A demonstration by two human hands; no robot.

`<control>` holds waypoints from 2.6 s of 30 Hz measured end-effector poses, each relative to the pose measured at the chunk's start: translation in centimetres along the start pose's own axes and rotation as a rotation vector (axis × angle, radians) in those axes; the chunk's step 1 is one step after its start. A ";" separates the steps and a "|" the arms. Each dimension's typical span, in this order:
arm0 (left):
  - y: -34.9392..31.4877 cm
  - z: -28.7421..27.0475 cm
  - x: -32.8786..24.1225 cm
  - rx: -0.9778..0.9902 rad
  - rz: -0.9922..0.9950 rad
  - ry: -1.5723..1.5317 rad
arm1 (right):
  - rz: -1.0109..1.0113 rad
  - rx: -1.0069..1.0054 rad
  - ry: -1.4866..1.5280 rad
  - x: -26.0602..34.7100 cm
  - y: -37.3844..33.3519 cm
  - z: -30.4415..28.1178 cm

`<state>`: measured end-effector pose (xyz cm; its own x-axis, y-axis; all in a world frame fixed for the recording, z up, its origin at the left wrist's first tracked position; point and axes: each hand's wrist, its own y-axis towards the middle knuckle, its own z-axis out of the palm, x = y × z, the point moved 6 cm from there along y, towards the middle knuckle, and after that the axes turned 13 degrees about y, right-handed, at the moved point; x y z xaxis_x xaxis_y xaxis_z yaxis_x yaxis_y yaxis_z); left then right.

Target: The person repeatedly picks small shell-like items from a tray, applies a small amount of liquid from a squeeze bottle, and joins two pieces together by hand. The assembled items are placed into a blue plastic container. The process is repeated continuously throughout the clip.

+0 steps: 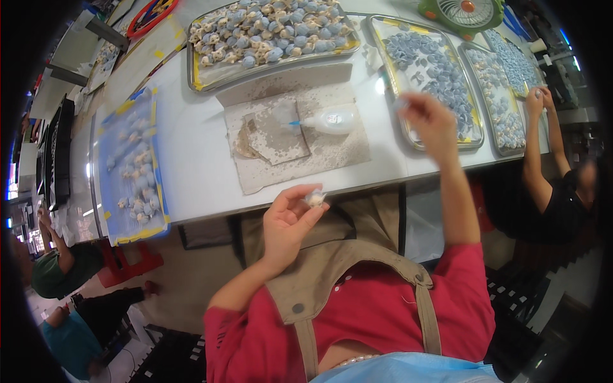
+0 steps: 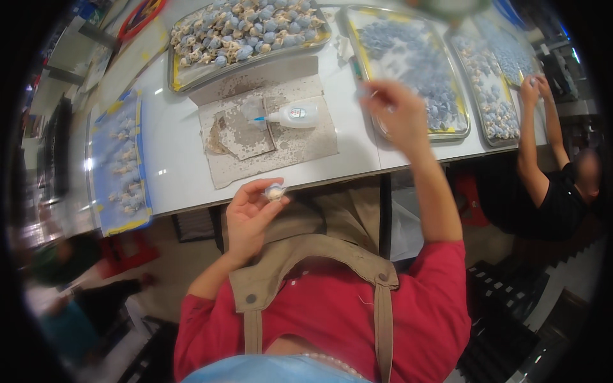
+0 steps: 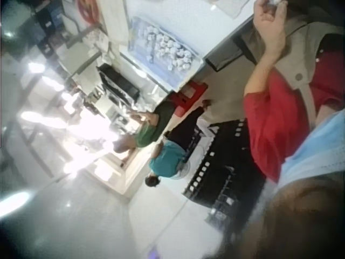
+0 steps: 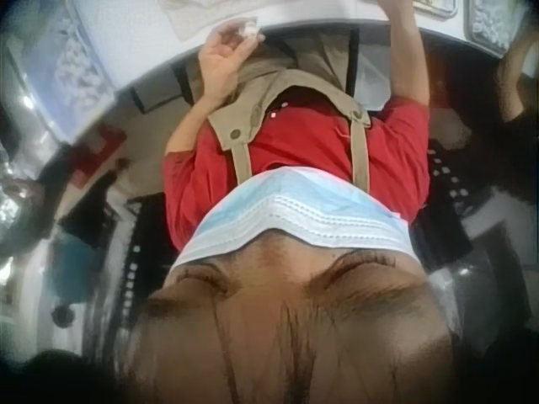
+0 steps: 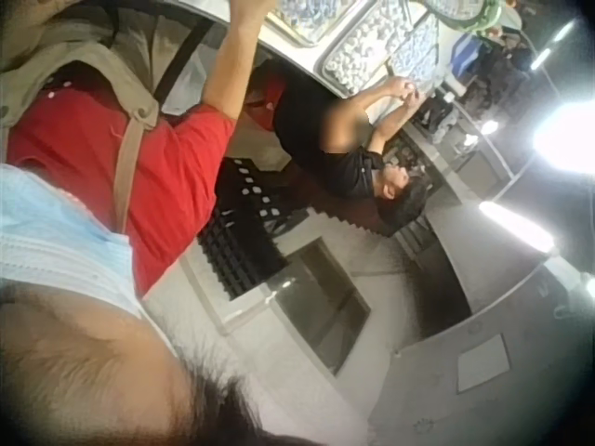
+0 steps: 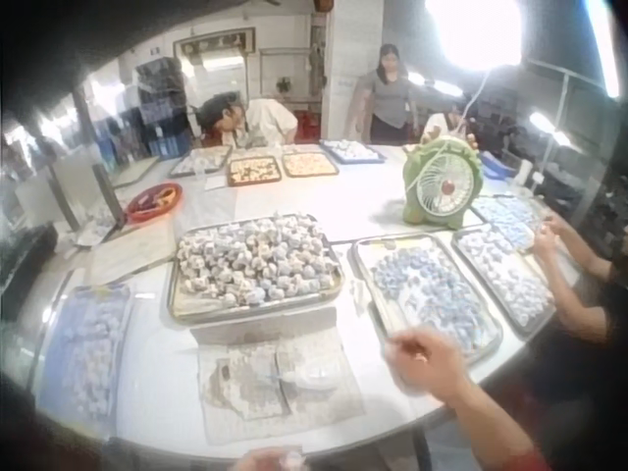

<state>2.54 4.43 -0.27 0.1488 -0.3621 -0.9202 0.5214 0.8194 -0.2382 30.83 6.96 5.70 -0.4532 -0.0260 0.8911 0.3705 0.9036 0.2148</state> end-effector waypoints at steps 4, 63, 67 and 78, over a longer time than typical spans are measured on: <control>0.3 0.4 -0.4 0.028 0.072 -0.045 | -0.060 0.397 0.347 4.8 -7.2 6.8; -0.8 0.0 -3.1 0.149 0.341 0.460 | 0.260 0.699 1.026 4.7 -11.0 12.5; -0.8 -0.6 -1.9 0.087 0.266 0.097 | 0.397 0.696 1.202 5.3 -11.3 13.1; -0.7 0.2 -3.3 0.095 0.360 0.386 | 0.439 0.625 1.296 5.5 -11.3 12.6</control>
<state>1.91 4.97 3.00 0.0218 0.1393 -0.9900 0.5711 0.8110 0.1267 13.97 1.93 3.10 0.7337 0.2405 0.6355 -0.2650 0.9625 -0.0583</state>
